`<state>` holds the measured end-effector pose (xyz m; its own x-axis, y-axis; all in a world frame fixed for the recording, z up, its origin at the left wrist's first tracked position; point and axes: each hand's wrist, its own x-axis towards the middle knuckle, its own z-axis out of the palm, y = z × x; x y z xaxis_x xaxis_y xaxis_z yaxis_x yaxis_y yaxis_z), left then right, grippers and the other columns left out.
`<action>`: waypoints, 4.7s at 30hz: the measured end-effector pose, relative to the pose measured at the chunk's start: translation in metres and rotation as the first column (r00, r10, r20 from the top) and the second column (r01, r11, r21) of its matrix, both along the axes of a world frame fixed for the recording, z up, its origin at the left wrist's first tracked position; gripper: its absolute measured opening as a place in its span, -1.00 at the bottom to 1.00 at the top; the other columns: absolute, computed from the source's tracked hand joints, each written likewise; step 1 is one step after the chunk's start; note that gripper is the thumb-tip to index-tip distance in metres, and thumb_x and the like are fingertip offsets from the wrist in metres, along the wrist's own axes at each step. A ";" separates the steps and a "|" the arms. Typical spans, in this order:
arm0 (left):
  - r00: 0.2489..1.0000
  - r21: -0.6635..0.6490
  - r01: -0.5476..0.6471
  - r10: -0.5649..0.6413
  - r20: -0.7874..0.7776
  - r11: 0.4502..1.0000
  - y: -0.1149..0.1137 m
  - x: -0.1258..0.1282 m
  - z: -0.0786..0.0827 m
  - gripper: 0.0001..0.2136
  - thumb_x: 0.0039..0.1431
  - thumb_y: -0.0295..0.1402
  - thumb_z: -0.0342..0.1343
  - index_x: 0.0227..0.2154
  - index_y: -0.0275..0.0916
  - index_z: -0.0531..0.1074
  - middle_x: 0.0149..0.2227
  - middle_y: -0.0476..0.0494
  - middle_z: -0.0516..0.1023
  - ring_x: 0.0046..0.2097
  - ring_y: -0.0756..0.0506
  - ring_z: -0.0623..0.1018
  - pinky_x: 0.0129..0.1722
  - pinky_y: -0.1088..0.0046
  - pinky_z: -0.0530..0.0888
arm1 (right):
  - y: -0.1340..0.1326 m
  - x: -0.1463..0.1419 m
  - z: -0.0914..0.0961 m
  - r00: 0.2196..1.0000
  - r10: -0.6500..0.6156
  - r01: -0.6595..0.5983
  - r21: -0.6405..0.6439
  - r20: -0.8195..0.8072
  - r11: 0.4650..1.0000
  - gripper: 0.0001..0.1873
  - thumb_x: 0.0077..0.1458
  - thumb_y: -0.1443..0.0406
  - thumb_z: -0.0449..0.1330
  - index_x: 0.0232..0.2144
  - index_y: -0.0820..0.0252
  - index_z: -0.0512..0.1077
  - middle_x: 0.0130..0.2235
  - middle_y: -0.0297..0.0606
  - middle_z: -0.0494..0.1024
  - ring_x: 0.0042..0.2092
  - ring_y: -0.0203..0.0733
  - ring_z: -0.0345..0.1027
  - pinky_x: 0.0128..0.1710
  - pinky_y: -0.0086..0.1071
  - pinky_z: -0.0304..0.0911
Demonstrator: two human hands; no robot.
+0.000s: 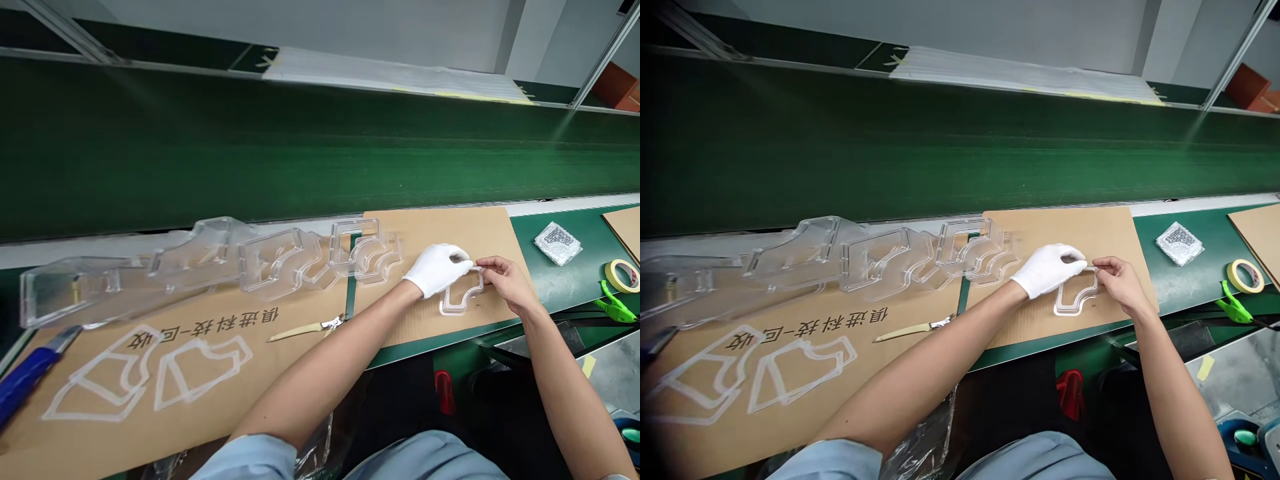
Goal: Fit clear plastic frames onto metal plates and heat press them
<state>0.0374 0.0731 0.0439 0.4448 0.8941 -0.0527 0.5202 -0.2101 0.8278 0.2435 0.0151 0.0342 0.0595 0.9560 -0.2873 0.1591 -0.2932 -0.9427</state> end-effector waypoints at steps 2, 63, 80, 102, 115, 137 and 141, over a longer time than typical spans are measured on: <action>0.999 -0.001 0.019 -0.019 -0.036 1.000 0.003 0.007 0.001 -0.82 0.23 -0.20 0.25 -0.28 -0.13 0.70 -0.19 -0.07 0.74 -0.12 -0.19 0.66 -0.07 0.32 0.54 | 0.003 0.000 0.000 1.000 -0.005 0.005 -0.017 -0.009 1.000 -0.66 -0.01 0.17 0.38 -0.16 0.17 0.65 -0.23 -0.23 0.69 -0.30 -0.18 0.51 -0.22 -0.25 0.48; 0.930 0.135 0.146 -0.089 -0.357 0.980 -0.025 0.012 0.016 -0.60 0.16 -0.11 0.26 0.04 -0.06 0.63 -0.06 -0.21 0.67 0.00 -0.38 0.63 -0.04 0.11 0.57 | -0.003 -0.001 0.020 0.987 0.147 -0.136 -0.140 0.072 0.981 -0.36 -0.10 0.41 0.43 0.08 0.18 0.45 0.15 -0.03 0.58 -0.07 -0.07 0.60 0.10 -0.04 0.53; 0.990 0.016 -0.132 0.132 -0.047 0.991 -0.065 -0.050 -0.007 -0.43 0.19 -0.27 0.27 0.27 -0.24 0.43 0.28 -0.28 0.52 0.32 -0.30 0.49 0.41 0.09 0.39 | -0.030 -0.026 0.016 0.927 0.146 -0.142 -0.037 0.347 0.989 0.04 -0.09 0.20 0.46 0.41 0.05 0.17 0.39 0.01 0.21 0.30 0.13 0.34 0.29 0.04 0.38; 0.979 0.040 -0.199 0.200 -0.029 0.979 -0.028 -0.034 -0.014 -0.77 0.28 -0.28 0.11 -0.20 -0.16 0.67 -0.06 -0.12 0.75 0.03 -0.22 0.67 0.18 0.27 0.54 | -0.012 -0.021 -0.007 0.994 -0.043 0.036 0.072 0.099 0.997 -0.66 0.15 0.28 0.30 -0.01 0.17 0.51 0.03 -0.05 0.67 0.09 -0.04 0.59 0.10 -0.18 0.54; 0.954 -0.064 -0.300 0.299 -0.028 0.952 -0.053 -0.047 -0.007 -0.56 0.25 -0.02 0.05 0.00 -0.18 0.58 0.11 -0.20 0.67 0.10 -0.29 0.64 0.19 0.17 0.52 | -0.030 0.002 -0.010 0.941 -0.153 0.096 0.197 0.300 0.976 -0.69 0.31 0.14 0.26 0.03 0.11 0.53 0.03 -0.18 0.70 0.00 -0.13 0.63 0.03 -0.27 0.53; 0.928 0.034 -0.370 0.371 -0.026 0.928 -0.107 -0.069 -0.051 -0.64 0.32 -0.09 -0.06 -0.06 -0.11 0.55 -0.05 -0.13 0.65 -0.05 -0.24 0.64 0.05 0.18 0.52 | 0.058 0.166 0.054 0.429 -0.330 0.327 0.196 0.841 0.924 -0.44 0.08 0.08 0.48 0.00 0.22 0.41 0.16 0.25 0.51 0.26 0.39 0.33 0.25 0.15 0.16; 0.921 -0.019 -0.382 0.382 0.079 0.924 -0.106 -0.073 -0.045 -0.65 0.28 -0.10 -0.01 -0.08 -0.13 0.57 -0.05 -0.14 0.67 -0.06 -0.24 0.65 0.08 0.16 0.53 | 0.026 0.156 0.091 0.592 -0.408 0.283 0.295 0.695 0.913 -0.60 0.26 -0.02 0.29 -0.12 0.17 0.47 -0.05 0.06 0.65 0.05 0.19 0.51 0.09 -0.02 0.36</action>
<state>-0.0353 -0.0327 -0.0006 0.0723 0.9968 -0.0347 0.4926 -0.0054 0.8702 0.3994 0.0414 0.1255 0.5222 0.8421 0.1345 0.7227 -0.3533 -0.5941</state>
